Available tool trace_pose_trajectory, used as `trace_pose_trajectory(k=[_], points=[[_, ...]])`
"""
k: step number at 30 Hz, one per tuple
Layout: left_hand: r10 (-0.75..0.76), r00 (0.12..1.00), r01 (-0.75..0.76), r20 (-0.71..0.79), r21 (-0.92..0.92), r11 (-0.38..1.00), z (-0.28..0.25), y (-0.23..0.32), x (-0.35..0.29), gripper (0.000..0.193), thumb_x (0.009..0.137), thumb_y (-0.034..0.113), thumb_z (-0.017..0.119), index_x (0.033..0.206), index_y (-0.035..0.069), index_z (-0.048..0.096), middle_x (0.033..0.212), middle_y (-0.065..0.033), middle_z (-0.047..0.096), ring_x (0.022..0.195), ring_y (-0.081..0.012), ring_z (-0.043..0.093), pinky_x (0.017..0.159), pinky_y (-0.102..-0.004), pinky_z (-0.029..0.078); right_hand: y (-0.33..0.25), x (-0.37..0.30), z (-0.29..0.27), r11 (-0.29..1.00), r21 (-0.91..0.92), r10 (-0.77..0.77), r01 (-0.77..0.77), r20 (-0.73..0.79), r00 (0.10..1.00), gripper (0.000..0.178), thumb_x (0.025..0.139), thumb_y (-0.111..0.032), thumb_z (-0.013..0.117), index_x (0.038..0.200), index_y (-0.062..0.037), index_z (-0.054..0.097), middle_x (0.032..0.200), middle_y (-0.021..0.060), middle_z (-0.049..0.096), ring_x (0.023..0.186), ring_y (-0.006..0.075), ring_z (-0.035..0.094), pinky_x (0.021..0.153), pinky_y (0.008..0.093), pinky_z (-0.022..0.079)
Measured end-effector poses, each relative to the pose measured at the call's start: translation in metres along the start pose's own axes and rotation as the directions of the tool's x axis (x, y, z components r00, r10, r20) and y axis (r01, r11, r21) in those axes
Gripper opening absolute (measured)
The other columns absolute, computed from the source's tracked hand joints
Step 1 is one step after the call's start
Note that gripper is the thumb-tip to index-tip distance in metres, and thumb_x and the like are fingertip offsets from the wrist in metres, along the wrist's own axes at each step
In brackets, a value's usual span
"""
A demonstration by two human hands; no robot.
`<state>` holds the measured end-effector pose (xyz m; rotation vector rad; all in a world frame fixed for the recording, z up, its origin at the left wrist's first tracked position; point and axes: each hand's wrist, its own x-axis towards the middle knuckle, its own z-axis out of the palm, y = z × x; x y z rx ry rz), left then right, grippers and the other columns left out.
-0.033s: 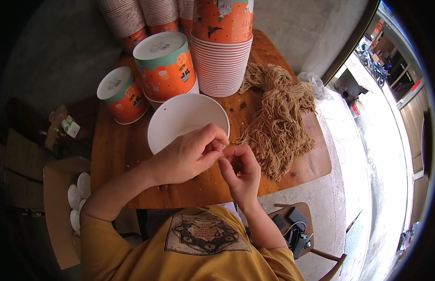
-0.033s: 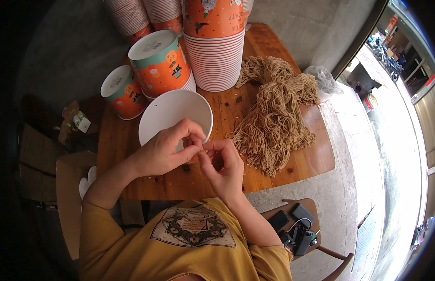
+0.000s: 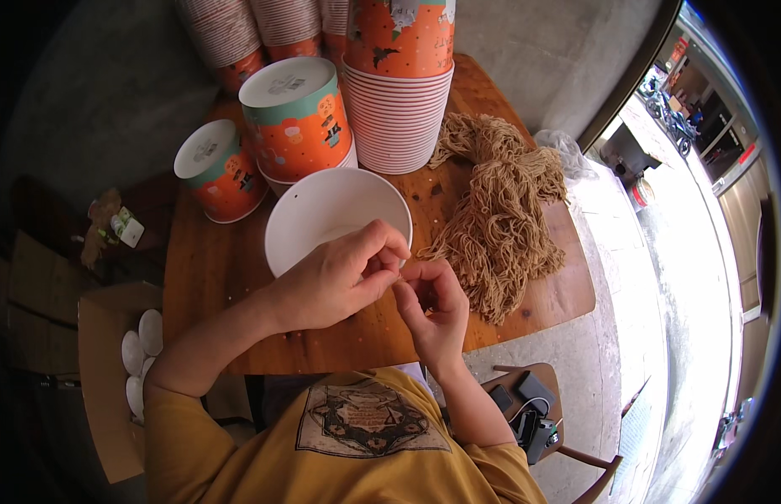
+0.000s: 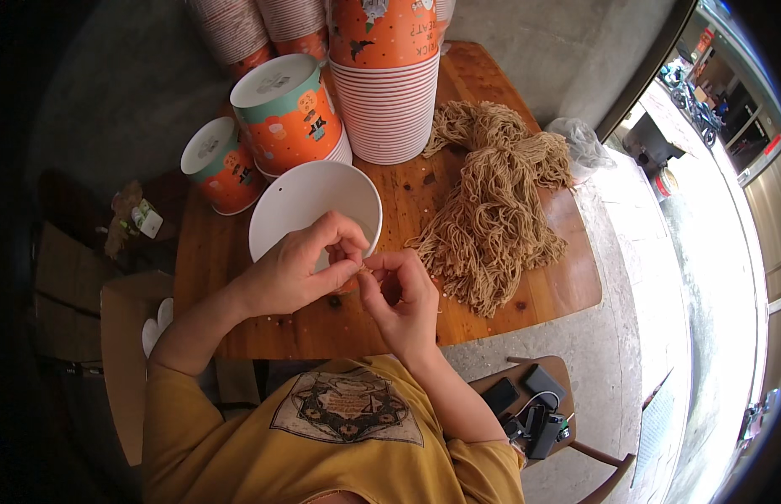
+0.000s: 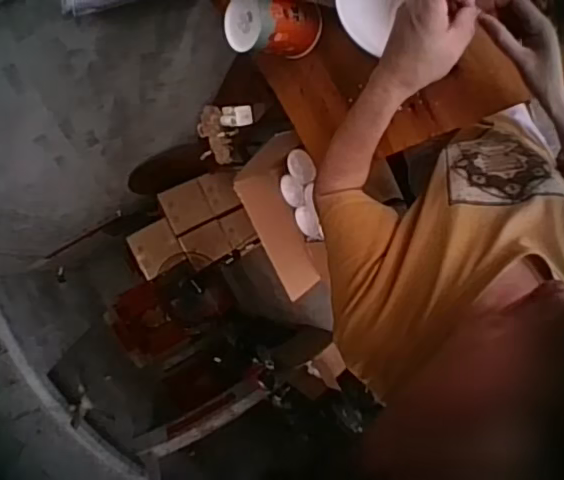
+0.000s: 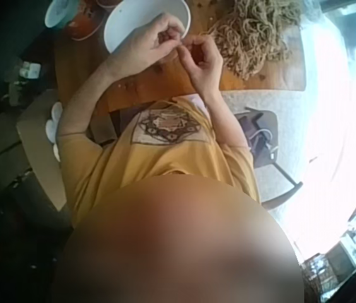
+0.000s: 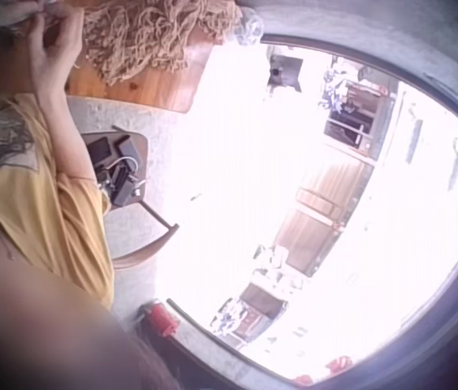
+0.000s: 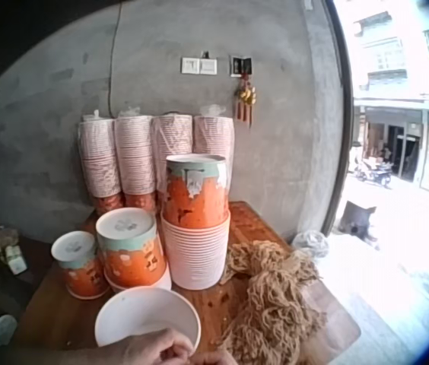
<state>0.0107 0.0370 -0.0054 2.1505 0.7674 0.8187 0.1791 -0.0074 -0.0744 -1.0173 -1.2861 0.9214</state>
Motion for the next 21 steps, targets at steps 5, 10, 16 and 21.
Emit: trace_pose_trajectory(k=[5,10,16,21], points=[[-0.098,0.995,0.098,0.010,-0.065,0.993,-0.0011,0.0011,-0.0005,0.023,0.091,-0.001,0.062,0.108,0.004,0.048,0.091,-0.0028,0.058,0.081,-0.0098,0.060,0.076,-0.0275,0.051,-0.0037,0.0013,0.0009,0.990,-0.112,-0.088,0.086,-0.014,0.996,0.013,0.084,-0.002,0.072,0.092,-0.0027,0.061,0.080,0.0025,0.056,0.059,0.0067,0.052,0.053,0.0212,0.042],[-0.109,0.993,0.105,-0.034,-0.107,0.989,0.0029,-0.0013,0.0003,0.021,0.091,-0.002,0.061,0.106,0.004,0.048,0.088,-0.0023,0.058,0.080,-0.0092,0.059,0.073,-0.0266,0.051,-0.0040,0.0004,0.0021,0.959,-0.213,-0.200,0.187,-0.038,0.979,0.014,0.082,0.000,0.072,0.090,-0.0036,0.061,0.080,0.0034,0.056,0.057,0.0075,0.052,0.051,0.0220,0.042],[-0.170,0.985,0.158,-0.034,-0.236,0.959,0.0031,-0.0048,0.0012,0.018,0.091,0.000,0.060,0.104,0.004,0.048,0.085,-0.0006,0.057,0.079,-0.0071,0.057,0.072,-0.0254,0.050,0.0005,-0.0011,0.0018,0.956,-0.194,-0.230,0.220,-0.030,0.973,0.016,0.081,0.001,0.073,0.089,-0.0043,0.060,0.080,0.0035,0.056,0.056,0.0072,0.051,0.049,0.0212,0.041],[-0.178,0.984,0.168,-0.023,-0.239,0.956,0.0027,-0.0047,0.0014,0.017,0.091,0.000,0.060,0.104,0.004,0.048,0.085,-0.0007,0.057,0.079,-0.0074,0.057,0.072,-0.0257,0.050,0.0005,-0.0008,0.0012,0.968,-0.167,-0.192,0.187,-0.014,0.981,0.017,0.081,0.000,0.074,0.089,-0.0038,0.059,0.080,0.0032,0.056,0.056,0.0070,0.051,0.050,0.0210,0.041]])
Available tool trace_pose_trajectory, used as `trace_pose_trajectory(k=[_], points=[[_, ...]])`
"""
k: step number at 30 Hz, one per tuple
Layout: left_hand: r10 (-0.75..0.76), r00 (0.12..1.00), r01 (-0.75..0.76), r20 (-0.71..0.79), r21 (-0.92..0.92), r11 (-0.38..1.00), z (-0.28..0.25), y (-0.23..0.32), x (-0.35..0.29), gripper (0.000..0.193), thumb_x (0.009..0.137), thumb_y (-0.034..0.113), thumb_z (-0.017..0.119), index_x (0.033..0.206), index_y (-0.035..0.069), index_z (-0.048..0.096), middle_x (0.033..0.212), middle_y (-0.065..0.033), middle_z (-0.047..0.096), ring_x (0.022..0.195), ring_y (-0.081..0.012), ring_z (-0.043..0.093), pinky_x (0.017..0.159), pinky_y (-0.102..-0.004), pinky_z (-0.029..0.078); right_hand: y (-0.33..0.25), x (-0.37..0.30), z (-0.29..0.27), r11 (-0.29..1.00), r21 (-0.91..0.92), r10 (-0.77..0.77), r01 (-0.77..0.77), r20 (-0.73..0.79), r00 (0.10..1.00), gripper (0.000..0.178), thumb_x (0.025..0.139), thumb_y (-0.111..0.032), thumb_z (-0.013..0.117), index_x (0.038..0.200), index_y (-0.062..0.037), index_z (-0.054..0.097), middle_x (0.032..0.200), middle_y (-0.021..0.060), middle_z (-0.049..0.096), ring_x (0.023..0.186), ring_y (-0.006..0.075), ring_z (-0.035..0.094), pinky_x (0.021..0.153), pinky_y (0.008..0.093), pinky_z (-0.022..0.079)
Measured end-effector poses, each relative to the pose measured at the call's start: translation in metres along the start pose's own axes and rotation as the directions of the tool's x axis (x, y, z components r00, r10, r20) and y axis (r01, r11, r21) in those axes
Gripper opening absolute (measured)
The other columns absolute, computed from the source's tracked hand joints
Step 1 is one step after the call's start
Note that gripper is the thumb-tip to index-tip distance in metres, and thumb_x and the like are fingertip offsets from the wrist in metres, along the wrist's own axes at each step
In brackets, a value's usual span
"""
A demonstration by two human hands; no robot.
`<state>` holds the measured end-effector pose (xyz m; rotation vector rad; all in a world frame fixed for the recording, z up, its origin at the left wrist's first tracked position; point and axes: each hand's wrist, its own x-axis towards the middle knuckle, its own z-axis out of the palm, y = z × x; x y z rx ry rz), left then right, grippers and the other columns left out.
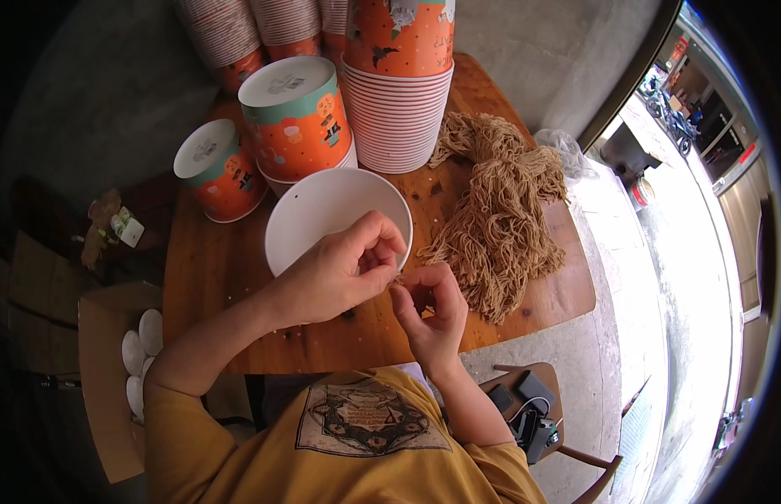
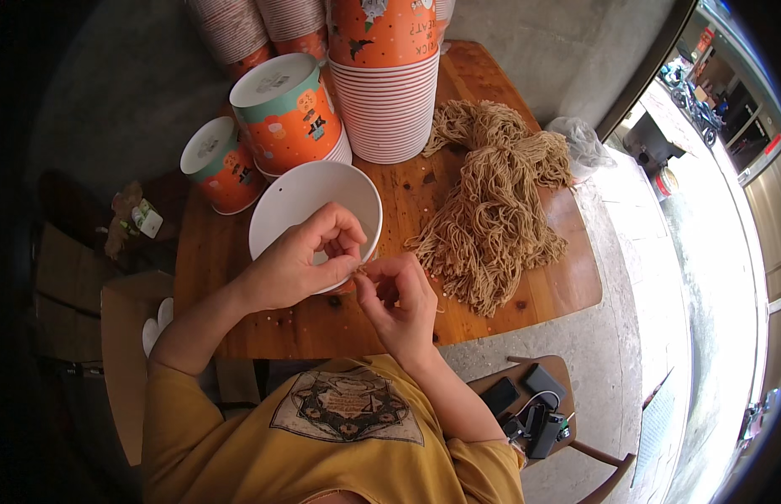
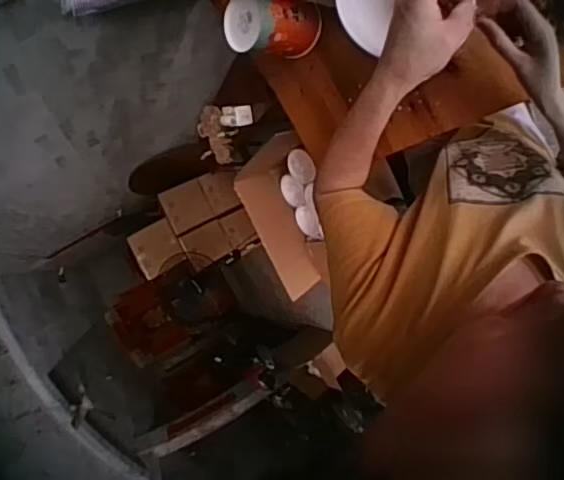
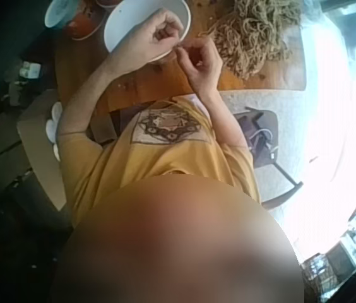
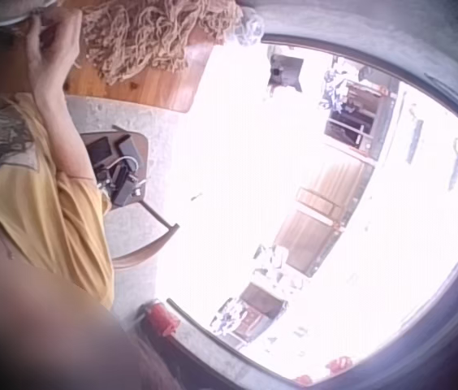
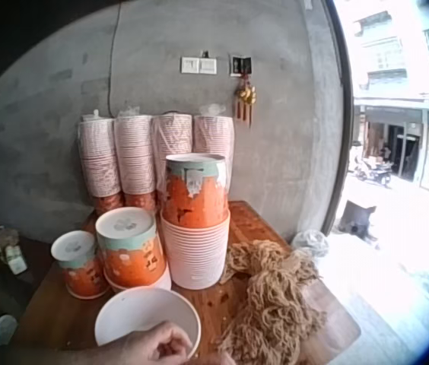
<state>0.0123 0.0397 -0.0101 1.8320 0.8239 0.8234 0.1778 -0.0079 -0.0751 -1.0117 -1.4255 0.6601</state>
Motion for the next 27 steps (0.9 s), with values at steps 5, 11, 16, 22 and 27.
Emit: trace_pose_trajectory(k=[5,11,16,22,27], points=[[0.027,0.999,-0.028,0.019,0.075,0.997,-0.0009,0.0036,0.0001,0.020,0.090,-0.002,0.060,0.104,0.004,0.048,0.084,-0.0019,0.057,0.076,-0.0093,0.057,0.070,-0.0266,0.050,0.0001,0.0013,0.0001,0.999,0.007,0.035,-0.035,0.005,0.999,0.020,0.080,-0.002,0.075,0.090,-0.0043,0.058,0.080,0.0021,0.056,0.058,0.0064,0.051,0.051,0.0214,0.042],[-0.002,0.997,-0.009,0.073,0.158,0.987,-0.0036,0.0109,0.0008,0.022,0.089,-0.001,0.061,0.107,0.005,0.049,0.090,-0.0015,0.058,0.083,-0.0085,0.058,0.078,-0.0268,0.050,-0.0060,0.0042,-0.0033,0.999,-0.054,-0.006,0.007,0.014,1.000,0.020,0.080,-0.001,0.076,0.091,-0.0051,0.059,0.080,0.0034,0.058,0.058,0.0086,0.054,0.050,0.0226,0.044],[0.045,0.999,-0.048,0.022,0.119,0.992,0.0002,0.0067,0.0013,0.020,0.090,-0.001,0.061,0.103,0.004,0.047,0.082,-0.0019,0.058,0.075,-0.0091,0.058,0.068,-0.0263,0.050,-0.0036,0.0047,-0.0045,0.985,-0.120,-0.123,0.124,0.016,0.992,0.022,0.079,-0.001,0.076,0.093,-0.0057,0.060,0.081,0.0039,0.058,0.058,0.0094,0.056,0.050,0.0231,0.045],[0.012,1.000,-0.013,0.015,0.075,0.997,-0.0003,0.0052,0.0021,0.018,0.091,0.001,0.061,0.102,0.004,0.048,0.082,-0.0012,0.058,0.076,-0.0078,0.058,0.069,-0.0257,0.050,0.0007,0.0006,-0.0031,0.998,-0.039,-0.040,0.040,0.009,0.999,0.022,0.079,0.001,0.075,0.094,-0.0052,0.059,0.082,0.0047,0.060,0.058,0.0109,0.058,0.050,0.0241,0.047],[-0.008,1.000,0.007,0.021,0.066,0.998,-0.0006,0.0058,0.0024,0.017,0.091,0.000,0.061,0.102,0.004,0.048,0.082,-0.0013,0.058,0.076,-0.0079,0.058,0.070,-0.0256,0.050,-0.0028,0.0026,-0.0037,0.985,-0.109,-0.135,0.136,0.015,0.991,0.020,0.081,0.002,0.073,0.094,-0.0048,0.059,0.083,0.0051,0.061,0.059,0.0108,0.058,0.049,0.0237,0.046]])
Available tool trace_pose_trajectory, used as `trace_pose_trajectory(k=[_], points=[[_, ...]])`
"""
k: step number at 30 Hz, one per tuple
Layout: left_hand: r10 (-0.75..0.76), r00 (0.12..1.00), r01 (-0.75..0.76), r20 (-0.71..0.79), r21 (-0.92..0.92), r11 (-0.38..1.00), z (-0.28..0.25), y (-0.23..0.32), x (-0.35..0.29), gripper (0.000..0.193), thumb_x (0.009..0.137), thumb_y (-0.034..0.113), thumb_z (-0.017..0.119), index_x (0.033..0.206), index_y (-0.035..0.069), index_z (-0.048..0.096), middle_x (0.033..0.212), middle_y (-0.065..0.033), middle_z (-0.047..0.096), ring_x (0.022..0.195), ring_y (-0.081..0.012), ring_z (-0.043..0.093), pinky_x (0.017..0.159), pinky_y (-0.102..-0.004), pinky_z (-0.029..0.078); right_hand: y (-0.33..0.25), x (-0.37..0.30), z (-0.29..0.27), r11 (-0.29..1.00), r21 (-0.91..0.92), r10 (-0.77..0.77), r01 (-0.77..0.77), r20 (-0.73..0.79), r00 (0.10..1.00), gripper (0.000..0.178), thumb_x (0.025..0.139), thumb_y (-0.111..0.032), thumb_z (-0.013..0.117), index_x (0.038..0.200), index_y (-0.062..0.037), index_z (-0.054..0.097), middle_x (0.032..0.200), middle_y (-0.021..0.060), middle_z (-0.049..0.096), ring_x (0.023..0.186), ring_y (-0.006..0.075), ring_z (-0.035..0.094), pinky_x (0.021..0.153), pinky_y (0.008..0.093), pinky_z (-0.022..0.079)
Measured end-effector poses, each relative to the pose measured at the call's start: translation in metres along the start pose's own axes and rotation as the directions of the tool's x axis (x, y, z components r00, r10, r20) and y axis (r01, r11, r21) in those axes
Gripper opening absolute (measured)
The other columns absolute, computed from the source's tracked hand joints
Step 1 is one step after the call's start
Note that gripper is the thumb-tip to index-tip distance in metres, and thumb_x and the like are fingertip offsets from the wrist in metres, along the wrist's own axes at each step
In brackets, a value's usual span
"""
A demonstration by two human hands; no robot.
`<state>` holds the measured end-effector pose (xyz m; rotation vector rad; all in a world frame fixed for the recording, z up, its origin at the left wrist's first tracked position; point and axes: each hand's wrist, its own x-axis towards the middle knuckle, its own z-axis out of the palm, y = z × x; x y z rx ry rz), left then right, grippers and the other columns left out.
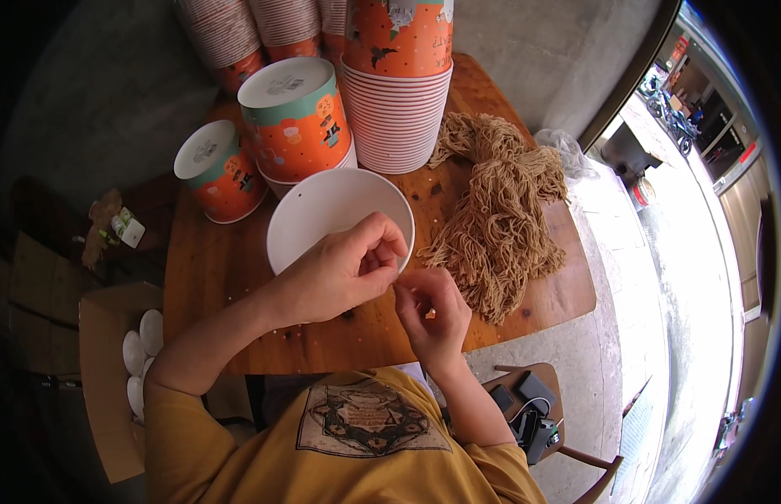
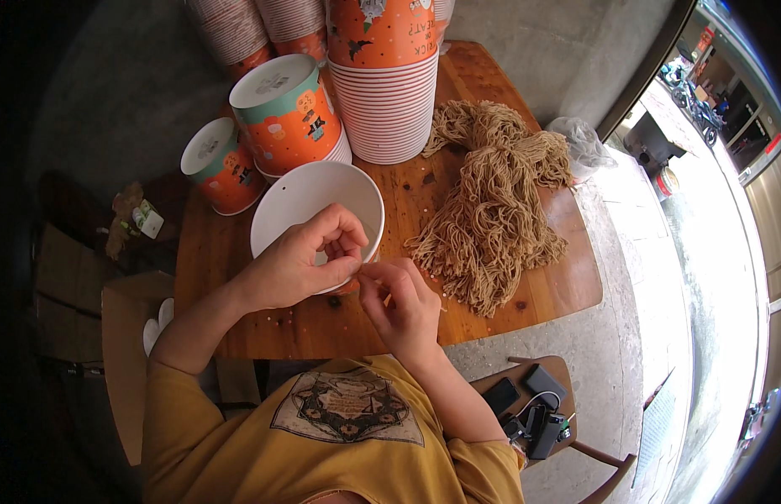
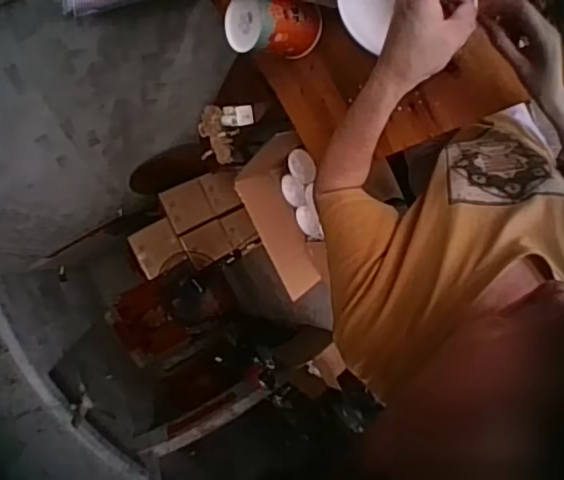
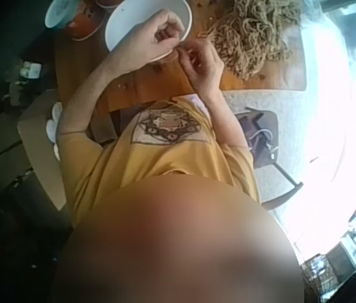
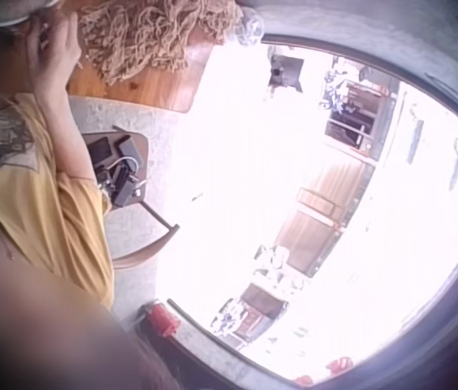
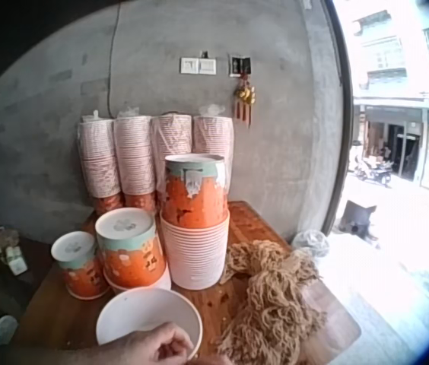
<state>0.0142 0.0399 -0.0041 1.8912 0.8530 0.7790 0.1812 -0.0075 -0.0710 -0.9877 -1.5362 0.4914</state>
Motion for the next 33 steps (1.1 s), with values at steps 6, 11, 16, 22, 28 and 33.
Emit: trace_pose_trajectory(k=[6,11,16,22,28,33], points=[[-0.035,0.998,0.038,0.060,-0.053,0.998,-0.004,-0.004,-0.001,0.021,0.090,0.000,0.060,0.107,0.005,0.050,0.095,0.0004,0.056,0.088,-0.0068,0.055,0.082,-0.0245,0.049,0.003,-0.004,-0.001,0.999,-0.013,0.041,-0.040,0.021,0.999,0.016,0.085,0.001,0.070,0.096,-0.0040,0.060,0.085,0.0058,0.062,0.061,0.0104,0.061,0.052,0.0220,0.046],[-0.172,0.973,0.186,0.151,-0.086,0.979,-0.009,-0.003,-0.004,0.025,0.090,0.001,0.061,0.112,0.004,0.049,0.097,0.0000,0.056,0.090,-0.0078,0.054,0.083,-0.0252,0.048,0.004,-0.006,0.002,0.990,0.078,0.113,-0.113,0.012,0.994,0.012,0.088,-0.001,0.068,0.096,-0.0026,0.059,0.086,0.0052,0.063,0.063,0.0095,0.061,0.053,0.0220,0.046],[-0.195,0.975,0.199,0.109,-0.034,0.979,-0.008,-0.001,-0.004,0.021,0.091,0.003,0.060,0.109,0.002,0.050,0.095,-0.0036,0.058,0.086,-0.0112,0.057,0.079,-0.0277,0.050,0.007,-0.007,0.003,0.991,0.081,0.110,-0.110,0.010,0.994,0.012,0.088,-0.001,0.069,0.095,-0.0023,0.059,0.086,0.0054,0.064,0.064,0.0100,0.062,0.054,0.0225,0.047],[-0.040,0.999,0.042,-0.014,0.296,0.954,-0.005,-0.001,-0.007,0.010,0.088,0.003,0.059,0.097,0.002,0.055,0.089,-0.0094,0.059,0.078,-0.0218,0.061,0.071,-0.0336,0.050,0.009,-0.008,0.005,0.993,0.050,0.106,-0.107,0.017,0.994,0.013,0.088,-0.002,0.070,0.094,-0.0024,0.058,0.085,0.0064,0.065,0.065,0.0124,0.064,0.054,0.0243,0.049],[0.005,0.998,0.016,-0.062,0.344,0.939,-0.004,0.003,-0.007,0.003,0.086,0.003,0.058,0.089,0.004,0.057,0.088,-0.0101,0.058,0.076,-0.0256,0.060,0.070,-0.0351,0.049,0.008,-0.008,0.005,0.993,0.045,0.109,-0.110,0.021,0.994,0.013,0.088,-0.003,0.070,0.094,-0.0025,0.058,0.085,0.0067,0.066,0.066,0.0130,0.065,0.054,0.0251,0.050],[-0.006,0.999,0.015,-0.042,0.213,0.977,-0.008,-0.005,-0.007,0.005,0.086,0.000,0.056,0.090,0.003,0.055,0.087,-0.0034,0.051,0.073,-0.0126,0.052,0.068,-0.0271,0.045,0.010,-0.009,0.004,0.993,0.043,0.105,-0.106,0.033,0.994,0.013,0.088,-0.003,0.070,0.094,-0.0024,0.058,0.085,0.0069,0.066,0.067,0.0134,0.065,0.054,0.0252,0.051]])
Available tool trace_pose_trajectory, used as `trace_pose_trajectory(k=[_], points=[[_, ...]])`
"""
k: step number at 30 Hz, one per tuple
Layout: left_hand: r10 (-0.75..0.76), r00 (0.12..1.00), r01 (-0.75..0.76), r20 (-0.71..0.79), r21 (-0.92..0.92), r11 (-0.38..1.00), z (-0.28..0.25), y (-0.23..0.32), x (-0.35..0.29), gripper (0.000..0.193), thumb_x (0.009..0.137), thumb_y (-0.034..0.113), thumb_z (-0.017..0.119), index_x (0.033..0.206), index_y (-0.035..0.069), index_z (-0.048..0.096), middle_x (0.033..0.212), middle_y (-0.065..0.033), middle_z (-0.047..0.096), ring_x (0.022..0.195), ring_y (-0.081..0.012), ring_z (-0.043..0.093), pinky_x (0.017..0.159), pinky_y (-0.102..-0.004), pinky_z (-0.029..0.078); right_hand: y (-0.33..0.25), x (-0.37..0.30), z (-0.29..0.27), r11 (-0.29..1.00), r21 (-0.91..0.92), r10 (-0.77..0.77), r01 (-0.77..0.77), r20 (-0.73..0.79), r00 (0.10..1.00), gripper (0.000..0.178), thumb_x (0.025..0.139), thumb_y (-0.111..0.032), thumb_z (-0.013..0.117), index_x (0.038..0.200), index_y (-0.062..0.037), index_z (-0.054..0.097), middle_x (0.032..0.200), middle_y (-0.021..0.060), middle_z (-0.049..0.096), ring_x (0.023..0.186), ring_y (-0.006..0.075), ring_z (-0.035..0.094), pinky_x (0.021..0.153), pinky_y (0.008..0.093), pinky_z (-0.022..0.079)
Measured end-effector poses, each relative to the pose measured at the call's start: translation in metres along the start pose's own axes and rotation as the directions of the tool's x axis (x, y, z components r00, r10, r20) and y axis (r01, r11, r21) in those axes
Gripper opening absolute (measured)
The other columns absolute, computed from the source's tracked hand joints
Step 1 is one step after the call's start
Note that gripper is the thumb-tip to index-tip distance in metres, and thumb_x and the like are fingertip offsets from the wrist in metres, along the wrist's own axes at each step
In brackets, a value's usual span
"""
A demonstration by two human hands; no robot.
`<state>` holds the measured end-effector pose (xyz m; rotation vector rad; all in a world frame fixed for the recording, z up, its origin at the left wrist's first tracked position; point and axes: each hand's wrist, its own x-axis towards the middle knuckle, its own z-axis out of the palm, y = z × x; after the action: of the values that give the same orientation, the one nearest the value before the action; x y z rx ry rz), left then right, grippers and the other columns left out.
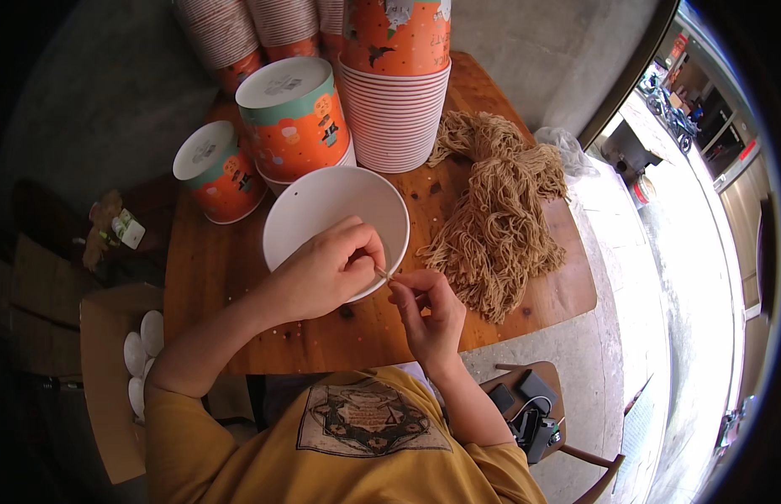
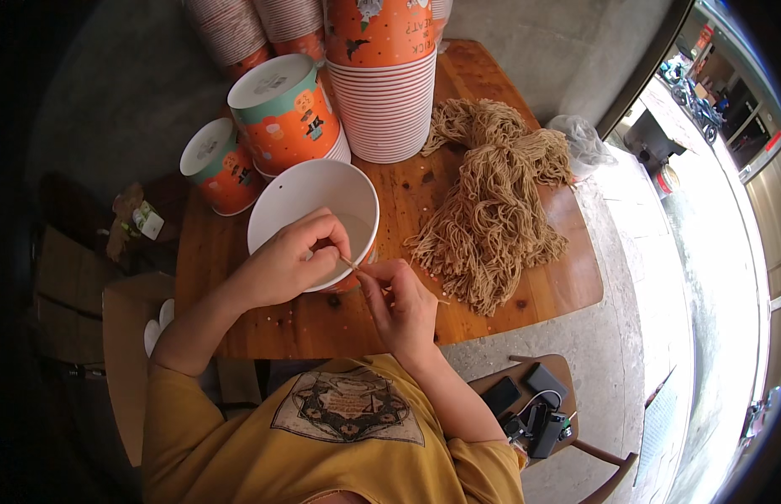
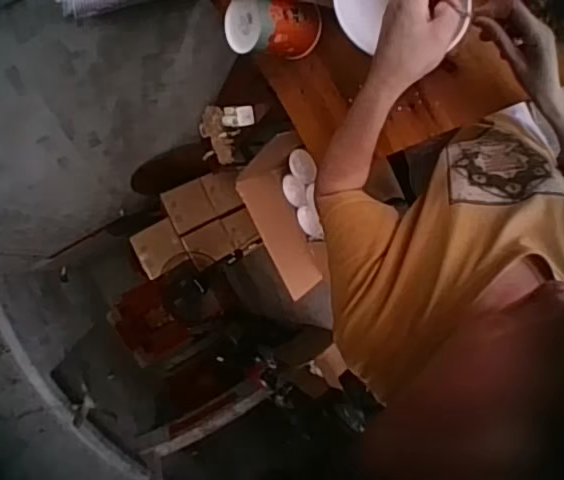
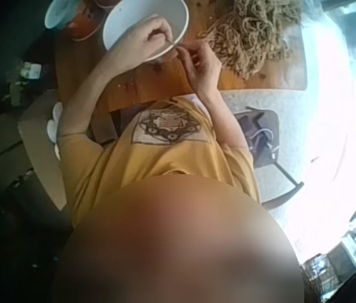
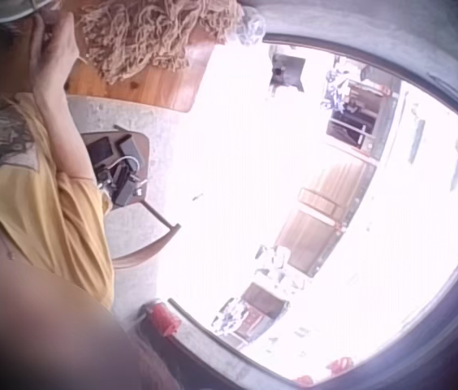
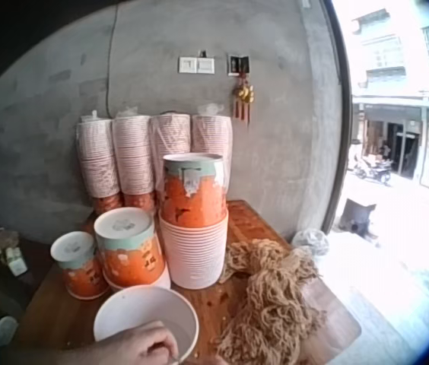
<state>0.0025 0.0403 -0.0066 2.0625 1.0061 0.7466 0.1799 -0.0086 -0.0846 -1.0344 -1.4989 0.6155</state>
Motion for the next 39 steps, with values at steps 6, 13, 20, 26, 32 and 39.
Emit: trace_pose_trajectory(k=[6,13,20,26,32,39], points=[[-0.071,0.992,0.079,0.104,-0.075,0.994,-0.001,0.014,0.000,0.007,0.090,0.005,0.059,0.093,0.001,0.053,0.085,-0.0080,0.059,0.076,-0.0179,0.059,0.070,-0.0319,0.049,-0.002,0.000,-0.001,1.000,0.009,0.027,-0.027,-0.003,1.000,0.013,0.088,-0.003,0.070,0.094,-0.0026,0.058,0.084,0.0070,0.066,0.068,0.0142,0.066,0.055,0.0256,0.052],[-0.097,0.992,0.103,0.074,-0.078,0.992,0.002,0.013,-0.002,0.010,0.092,0.007,0.061,0.093,0.002,0.052,0.081,-0.0065,0.059,0.073,-0.0175,0.058,0.069,-0.0322,0.049,0.001,-0.001,0.000,1.000,0.006,0.001,-0.001,-0.008,1.000,0.013,0.088,-0.003,0.070,0.094,-0.0031,0.059,0.083,0.0069,0.065,0.065,0.0138,0.064,0.054,0.0253,0.050],[0.003,1.000,-0.002,0.014,-0.090,0.996,0.002,0.009,-0.002,0.011,0.091,0.007,0.063,0.090,0.001,0.053,0.088,-0.0067,0.055,0.078,-0.0170,0.057,0.072,-0.0311,0.048,-0.006,-0.001,-0.006,0.999,-0.045,0.010,-0.010,0.012,1.000,0.020,0.083,-0.004,0.073,0.098,-0.0052,0.060,0.077,0.0054,0.058,0.056,0.0112,0.054,0.048,0.0246,0.041],[-0.004,1.000,0.005,0.013,-0.088,0.996,0.002,0.009,-0.002,0.011,0.091,0.007,0.063,0.090,0.001,0.053,0.088,-0.0067,0.055,0.078,-0.0171,0.057,0.072,-0.0311,0.048,-0.013,0.003,-0.006,0.996,-0.077,-0.054,0.055,0.020,0.998,0.022,0.083,-0.004,0.073,0.100,-0.0048,0.058,0.077,0.0055,0.057,0.056,0.0124,0.055,0.049,0.0255,0.042],[-0.017,1.000,0.017,0.005,-0.098,0.995,0.004,0.010,-0.002,0.011,0.091,0.007,0.062,0.089,0.001,0.053,0.088,-0.0070,0.055,0.077,-0.0175,0.057,0.071,-0.0314,0.048,-0.010,0.000,-0.004,0.994,-0.091,0.067,-0.065,0.012,0.998,0.017,0.086,-0.005,0.069,0.095,-0.0051,0.055,0.070,0.0064,0.059,0.053,0.0153,0.057,0.051,0.0284,0.045],[0.094,0.995,-0.091,-0.035,0.060,0.994,0.009,0.008,-0.007,0.010,0.089,0.001,0.058,0.089,0.002,0.048,0.086,-0.0111,0.052,0.076,-0.0278,0.054,0.070,-0.0373,0.046,-0.009,0.000,-0.005,0.995,-0.097,-0.006,0.009,0.025,1.000,0.011,0.088,-0.003,0.062,0.094,-0.0045,0.054,0.069,0.0087,0.059,0.054,0.0214,0.059,0.053,0.0305,0.047]])
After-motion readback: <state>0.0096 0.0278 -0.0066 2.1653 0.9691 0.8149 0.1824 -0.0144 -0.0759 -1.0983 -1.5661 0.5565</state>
